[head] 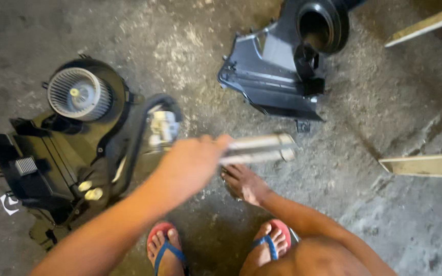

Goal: The person assembles a car air conditioning unit by hand, attaching a fan housing to a plastic casing, then connecting a radiator and hoses. They use a screwdriver to tighten screws on the casing and secure the components together on the floor.

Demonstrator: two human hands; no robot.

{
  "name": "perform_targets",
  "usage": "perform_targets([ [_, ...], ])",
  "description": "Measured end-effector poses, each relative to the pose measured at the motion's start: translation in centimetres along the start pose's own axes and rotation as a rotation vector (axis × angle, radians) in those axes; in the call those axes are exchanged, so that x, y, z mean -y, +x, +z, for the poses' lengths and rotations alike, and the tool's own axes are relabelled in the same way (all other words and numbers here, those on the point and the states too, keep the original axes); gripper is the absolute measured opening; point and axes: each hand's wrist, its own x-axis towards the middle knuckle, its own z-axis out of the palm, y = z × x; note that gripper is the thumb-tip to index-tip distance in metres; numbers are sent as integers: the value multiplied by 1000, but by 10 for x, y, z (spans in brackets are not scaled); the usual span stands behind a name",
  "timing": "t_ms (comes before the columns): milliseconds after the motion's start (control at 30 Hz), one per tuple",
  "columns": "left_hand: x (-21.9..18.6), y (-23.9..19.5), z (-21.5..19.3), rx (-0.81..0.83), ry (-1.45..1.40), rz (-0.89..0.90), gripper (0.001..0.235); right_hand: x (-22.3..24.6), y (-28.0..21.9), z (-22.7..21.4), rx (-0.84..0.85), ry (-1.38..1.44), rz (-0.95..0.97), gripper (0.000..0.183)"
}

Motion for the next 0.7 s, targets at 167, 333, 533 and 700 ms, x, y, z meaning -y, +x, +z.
perform_targets([
  [167,-33,29,68,-58,41,51,19,4,-1,13,302,137,102,47],
  [333,-50,40,113,-61,256,94,40,0,5,7,280,137,61,48],
  [533,-32,47,152,-46,267,75,37,3,-28,16,134,95,45,49],
  [700,-30,63,185,-200,265,57,39,5,-44,19,164,102,95,51],
])
